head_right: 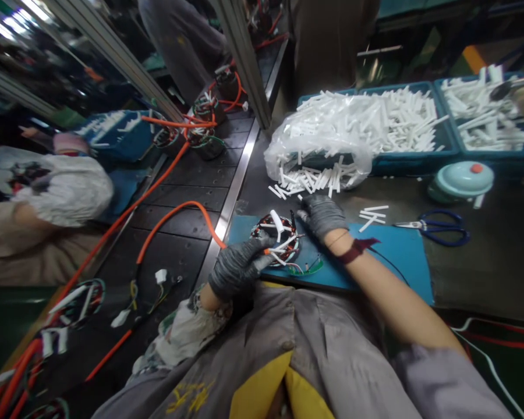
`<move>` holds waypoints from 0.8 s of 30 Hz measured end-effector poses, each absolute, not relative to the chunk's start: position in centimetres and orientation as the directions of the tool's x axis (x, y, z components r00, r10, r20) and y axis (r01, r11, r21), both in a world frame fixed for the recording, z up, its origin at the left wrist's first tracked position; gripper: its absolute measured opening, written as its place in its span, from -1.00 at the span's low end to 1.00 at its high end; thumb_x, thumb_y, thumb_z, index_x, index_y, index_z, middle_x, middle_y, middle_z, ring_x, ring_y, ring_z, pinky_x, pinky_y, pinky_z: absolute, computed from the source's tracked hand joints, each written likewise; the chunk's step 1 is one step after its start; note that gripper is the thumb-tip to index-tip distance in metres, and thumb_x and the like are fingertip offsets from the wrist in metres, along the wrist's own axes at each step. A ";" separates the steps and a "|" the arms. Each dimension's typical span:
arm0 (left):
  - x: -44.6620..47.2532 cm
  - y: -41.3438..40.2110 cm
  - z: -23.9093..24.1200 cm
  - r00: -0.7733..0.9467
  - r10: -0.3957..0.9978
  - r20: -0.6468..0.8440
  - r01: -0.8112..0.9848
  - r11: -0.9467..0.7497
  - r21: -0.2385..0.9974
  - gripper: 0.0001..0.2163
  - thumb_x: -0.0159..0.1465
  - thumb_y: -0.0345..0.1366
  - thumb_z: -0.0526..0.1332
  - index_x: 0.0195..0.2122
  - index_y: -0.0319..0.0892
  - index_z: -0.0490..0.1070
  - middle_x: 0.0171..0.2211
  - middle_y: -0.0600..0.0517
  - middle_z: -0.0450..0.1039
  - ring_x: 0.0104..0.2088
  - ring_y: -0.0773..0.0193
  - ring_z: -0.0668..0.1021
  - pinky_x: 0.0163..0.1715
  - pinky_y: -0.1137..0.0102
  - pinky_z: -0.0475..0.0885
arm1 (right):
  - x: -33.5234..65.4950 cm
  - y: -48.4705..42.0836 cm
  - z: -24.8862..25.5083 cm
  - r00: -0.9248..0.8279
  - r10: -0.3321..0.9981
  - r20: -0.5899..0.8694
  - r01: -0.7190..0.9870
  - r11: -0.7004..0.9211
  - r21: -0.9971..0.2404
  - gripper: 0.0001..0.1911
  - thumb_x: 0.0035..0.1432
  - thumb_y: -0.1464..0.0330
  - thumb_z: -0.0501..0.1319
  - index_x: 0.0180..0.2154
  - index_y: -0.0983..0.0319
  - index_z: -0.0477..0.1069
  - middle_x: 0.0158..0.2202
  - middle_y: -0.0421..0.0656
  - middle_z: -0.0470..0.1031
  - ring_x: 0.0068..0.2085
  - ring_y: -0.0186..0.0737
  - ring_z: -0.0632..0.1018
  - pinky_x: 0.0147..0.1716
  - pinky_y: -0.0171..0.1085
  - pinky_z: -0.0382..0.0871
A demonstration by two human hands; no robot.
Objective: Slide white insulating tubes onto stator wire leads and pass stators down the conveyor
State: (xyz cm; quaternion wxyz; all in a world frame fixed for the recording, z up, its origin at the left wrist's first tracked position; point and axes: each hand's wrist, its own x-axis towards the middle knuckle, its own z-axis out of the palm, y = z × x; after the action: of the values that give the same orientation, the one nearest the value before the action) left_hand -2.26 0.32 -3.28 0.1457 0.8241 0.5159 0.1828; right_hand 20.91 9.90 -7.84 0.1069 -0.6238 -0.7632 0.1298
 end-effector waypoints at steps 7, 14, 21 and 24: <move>-2.8 0.4 -4.9 0.473 0.821 0.319 0.773 -0.561 0.296 -0.70 0.34 -0.11 0.25 0.01 -0.11 0.56 -0.20 -0.01 0.67 -0.23 0.17 0.68 -0.17 0.33 0.59 | 26.9 2.6 -4.6 -0.103 0.983 0.153 0.649 0.183 -0.739 -0.64 0.22 0.04 0.21 -0.16 0.14 0.58 -0.21 -0.10 0.66 -0.22 -0.07 0.63 -0.26 -0.17 0.49; -2.5 0.4 -4.1 0.448 0.867 0.216 0.806 -0.497 0.322 -0.69 0.36 -0.09 0.21 0.03 -0.09 0.56 -0.18 -0.01 0.66 -0.19 0.15 0.68 -0.15 0.32 0.57 | 26.3 3.5 -5.2 -0.265 0.953 0.148 0.522 0.271 -0.809 -0.67 0.20 0.05 0.24 -0.19 0.13 0.58 -0.23 -0.10 0.66 -0.23 -0.09 0.64 -0.19 -0.14 0.53; -1.3 1.0 -2.8 0.373 0.923 -0.094 0.894 -0.330 0.301 -0.64 0.34 -0.05 0.22 0.09 -0.06 0.53 -0.12 -0.03 0.65 -0.12 0.12 0.67 -0.09 0.31 0.54 | 24.5 4.5 -4.7 -0.579 0.795 0.180 0.661 0.587 -0.467 -0.51 0.37 0.11 -0.03 0.03 0.19 0.55 -0.21 0.01 0.63 -0.18 -0.03 0.58 -0.15 -0.10 0.42; -1.0 2.0 -1.9 0.328 0.920 -0.212 0.917 -0.256 0.306 -0.65 0.37 -0.08 0.20 0.10 -0.07 0.52 -0.07 -0.05 0.63 -0.07 0.09 0.65 -0.04 0.27 0.53 | 23.4 4.4 -4.7 -0.574 0.806 0.145 0.738 0.585 -0.337 -0.45 0.36 0.04 -0.02 -0.11 0.26 0.59 -0.34 0.04 0.61 -0.32 -0.06 0.54 -0.30 -0.17 0.31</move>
State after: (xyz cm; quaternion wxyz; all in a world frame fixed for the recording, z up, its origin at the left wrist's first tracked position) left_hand -1.00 1.95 -1.88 0.1896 0.7925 0.5796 0.0048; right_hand 23.40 4.36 -4.68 0.1424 -0.4392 -0.8788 0.1204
